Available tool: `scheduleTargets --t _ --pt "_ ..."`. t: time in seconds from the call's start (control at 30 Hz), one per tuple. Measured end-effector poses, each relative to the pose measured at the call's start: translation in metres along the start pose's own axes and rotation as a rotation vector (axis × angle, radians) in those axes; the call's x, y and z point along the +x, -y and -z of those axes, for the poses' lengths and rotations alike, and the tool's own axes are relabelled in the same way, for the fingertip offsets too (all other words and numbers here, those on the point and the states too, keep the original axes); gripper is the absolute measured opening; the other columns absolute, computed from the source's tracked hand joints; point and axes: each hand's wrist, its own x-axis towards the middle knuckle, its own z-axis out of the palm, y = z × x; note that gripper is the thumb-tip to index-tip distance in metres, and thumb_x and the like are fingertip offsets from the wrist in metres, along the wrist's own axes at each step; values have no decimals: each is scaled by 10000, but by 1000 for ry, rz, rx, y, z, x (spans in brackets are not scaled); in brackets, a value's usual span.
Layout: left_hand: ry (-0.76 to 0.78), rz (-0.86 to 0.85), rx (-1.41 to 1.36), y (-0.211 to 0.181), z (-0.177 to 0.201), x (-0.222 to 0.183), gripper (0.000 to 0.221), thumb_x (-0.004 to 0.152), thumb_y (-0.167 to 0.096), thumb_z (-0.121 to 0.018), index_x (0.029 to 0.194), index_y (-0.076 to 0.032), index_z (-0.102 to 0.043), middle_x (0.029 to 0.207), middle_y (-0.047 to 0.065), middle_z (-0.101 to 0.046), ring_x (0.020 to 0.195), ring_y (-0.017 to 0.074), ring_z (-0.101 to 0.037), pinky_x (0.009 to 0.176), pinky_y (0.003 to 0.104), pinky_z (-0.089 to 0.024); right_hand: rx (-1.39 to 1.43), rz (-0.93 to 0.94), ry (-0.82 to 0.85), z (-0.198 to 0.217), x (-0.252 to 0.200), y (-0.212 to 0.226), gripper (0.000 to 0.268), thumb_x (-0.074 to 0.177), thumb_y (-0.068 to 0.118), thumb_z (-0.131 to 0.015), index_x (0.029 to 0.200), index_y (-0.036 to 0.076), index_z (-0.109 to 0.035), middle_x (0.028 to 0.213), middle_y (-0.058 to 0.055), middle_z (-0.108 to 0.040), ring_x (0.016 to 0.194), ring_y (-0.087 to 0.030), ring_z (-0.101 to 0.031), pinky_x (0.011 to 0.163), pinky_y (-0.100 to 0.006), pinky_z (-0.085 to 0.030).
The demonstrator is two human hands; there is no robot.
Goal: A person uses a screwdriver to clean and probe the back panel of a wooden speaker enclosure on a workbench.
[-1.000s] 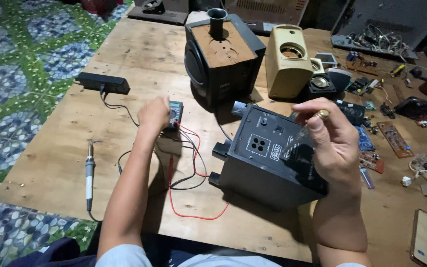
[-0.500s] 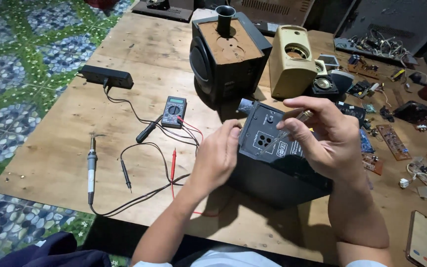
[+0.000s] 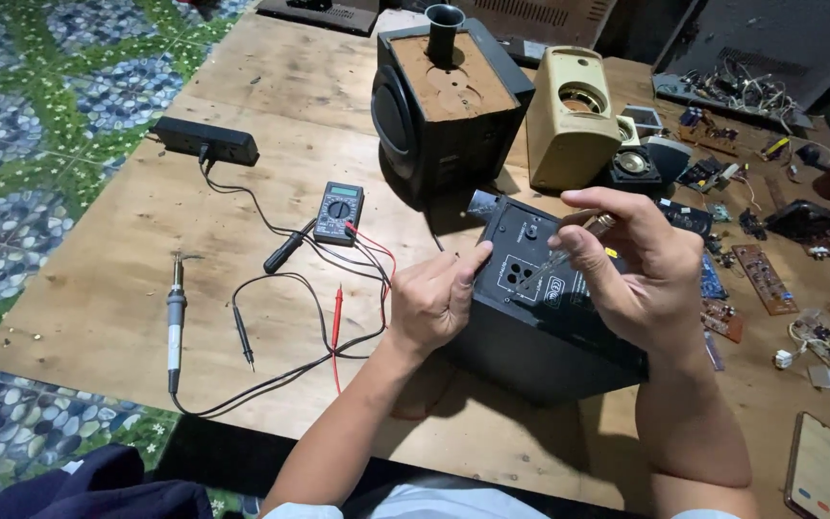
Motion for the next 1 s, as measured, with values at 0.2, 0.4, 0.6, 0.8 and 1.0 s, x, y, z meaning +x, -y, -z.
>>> scheduleTargets --t 0.2,0.4,0.6,0.8,1.0 --pt "-50 -6 -19 1 -5 -1 403 1120 -105 -336 1244 11 -702 833 115 -726 535 184 -537 471 326 -402 -13 17 -20 -2 -2 -3 243 1038 52 -653 1236 -81 -608 933 -175 -725 791 -182 -756 665 -220 -585" --pt "-76 7 -1 2 -8 -4 413 1121 -106 -334 1251 -18 -716 682 45 -559 502 165 -467 458 328 -359 0 0 -17 -3 -1 -1 241 1038 51 -650 1234 -83 -612 937 -169 -717 813 -189 -759 687 -226 -596" --pt "-88 3 20 0 -7 -3 421 1124 -113 -328 1245 -24 -721 672 46 -558 487 167 -454 449 329 -337 -53 10 -9 -2 -1 2 265 1026 48 -671 1242 -97 -623 1008 -188 -726 836 -206 -771 737 -248 -641" --pt "-98 16 12 0 -6 -3 420 1132 -133 -328 1249 -34 -719 707 52 -590 510 186 -501 471 335 -386 -180 63 61 4 7 8 301 1015 51 -726 1278 -76 -654 972 -140 -751 778 -147 -738 733 -229 -610" --pt "-90 33 23 0 -7 -5 416 1132 -143 -339 1256 -44 -724 692 32 -539 513 183 -490 470 344 -396 -229 88 359 23 27 17 278 999 67 -655 1263 -13 -616 1115 -113 -735 866 -160 -753 788 -257 -615"
